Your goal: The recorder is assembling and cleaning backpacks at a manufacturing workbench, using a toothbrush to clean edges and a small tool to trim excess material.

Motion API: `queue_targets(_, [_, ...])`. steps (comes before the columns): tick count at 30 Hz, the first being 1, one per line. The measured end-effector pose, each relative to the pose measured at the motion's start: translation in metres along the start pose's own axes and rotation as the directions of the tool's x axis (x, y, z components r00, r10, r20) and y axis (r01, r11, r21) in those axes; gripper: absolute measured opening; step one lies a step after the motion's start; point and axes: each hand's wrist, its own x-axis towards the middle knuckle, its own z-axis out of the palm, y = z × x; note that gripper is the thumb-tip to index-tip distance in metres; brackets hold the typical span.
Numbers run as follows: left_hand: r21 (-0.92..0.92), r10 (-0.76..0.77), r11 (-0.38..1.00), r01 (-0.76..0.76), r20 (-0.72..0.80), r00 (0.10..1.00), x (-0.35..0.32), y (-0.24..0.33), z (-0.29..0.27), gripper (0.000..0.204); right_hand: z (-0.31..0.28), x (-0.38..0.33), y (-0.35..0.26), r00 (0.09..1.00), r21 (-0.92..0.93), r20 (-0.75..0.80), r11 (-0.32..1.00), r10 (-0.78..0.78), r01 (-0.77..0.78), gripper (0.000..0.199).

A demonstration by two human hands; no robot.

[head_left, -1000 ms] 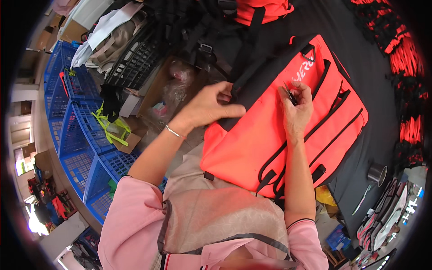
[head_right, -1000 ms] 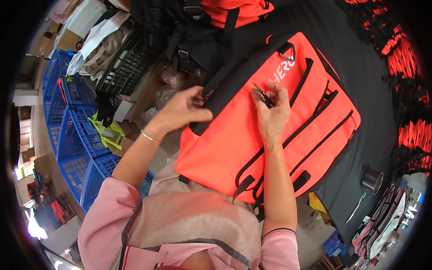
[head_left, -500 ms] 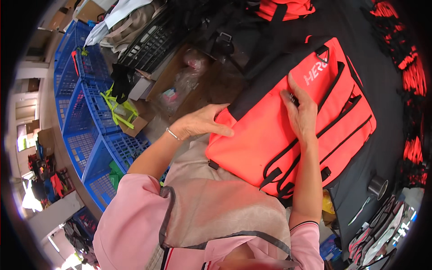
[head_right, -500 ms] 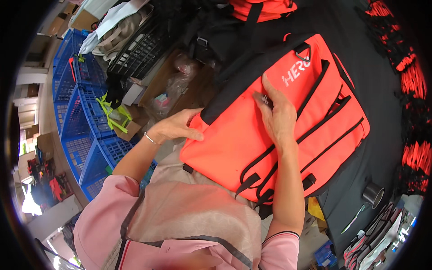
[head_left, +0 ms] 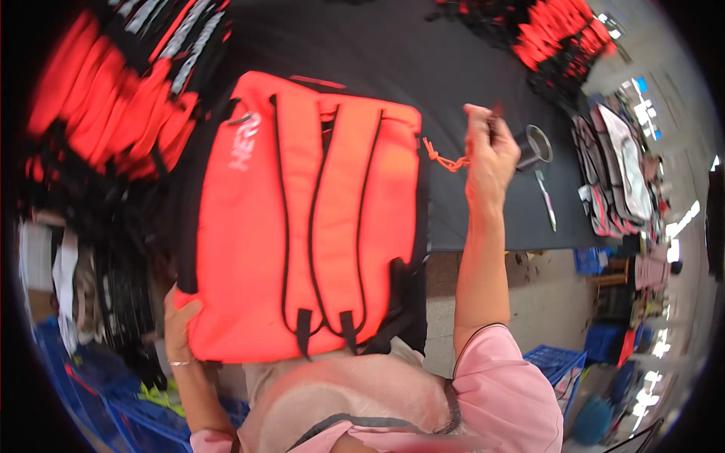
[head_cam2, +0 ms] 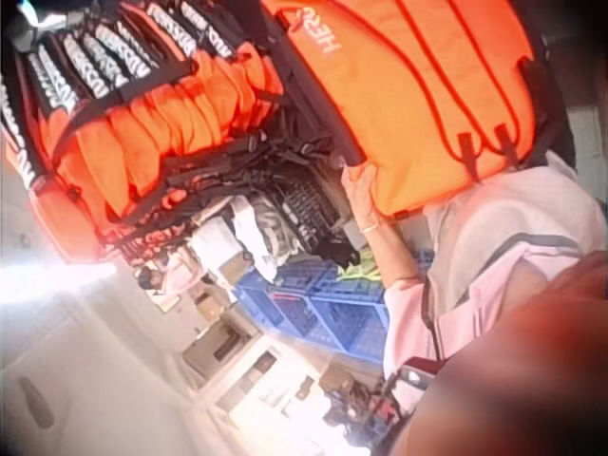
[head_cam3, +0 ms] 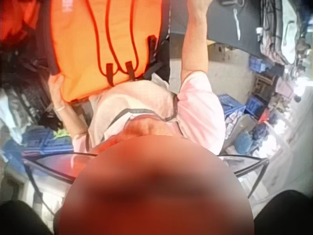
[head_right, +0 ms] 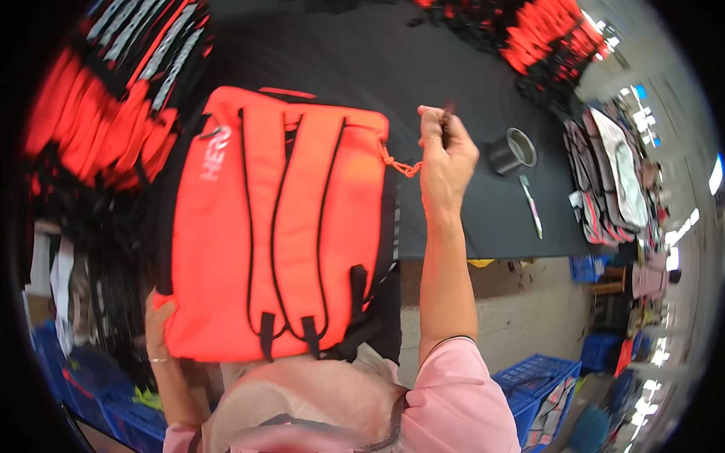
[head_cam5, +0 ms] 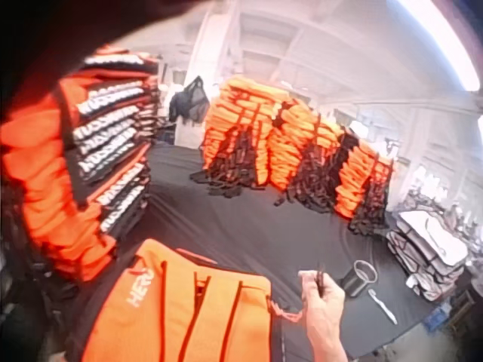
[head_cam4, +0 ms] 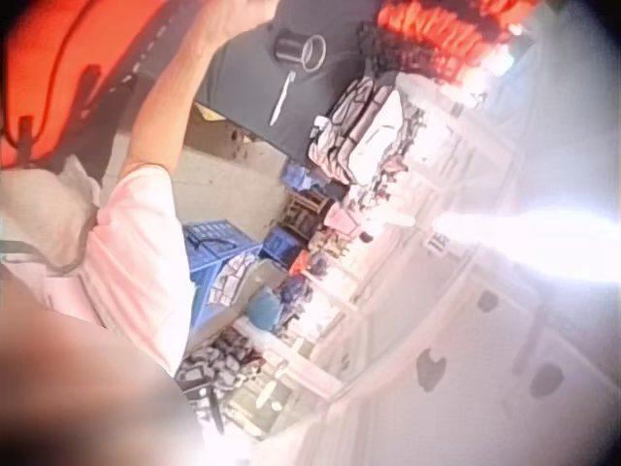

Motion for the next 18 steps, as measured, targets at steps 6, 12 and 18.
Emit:
queue_targets(6, [0.13,-0.037,0.991,0.037,-0.001,0.999,0.048,0.026,-0.056,0.063,-0.08,0.052,0.123,0.999,-0.658,-0.039,0.751,0.033,-0.051,0.043])
queue_targets(12, [0.419,-0.004,0.904,0.08,-0.18,0.984,0.073,0.07,-0.052,0.066,-0.149,0.049,0.112,0.974,-0.837,-0.205,0.499,0.094,-0.224,0.028])
queue_targets(18, [0.91,0.254,0.366,-0.193,0.102,0.962,0.076,0.062,-0.003,0.083,-0.314,0.037,0.168,0.91,-0.915,-0.403,0.034,-0.103,-0.401,0.035])
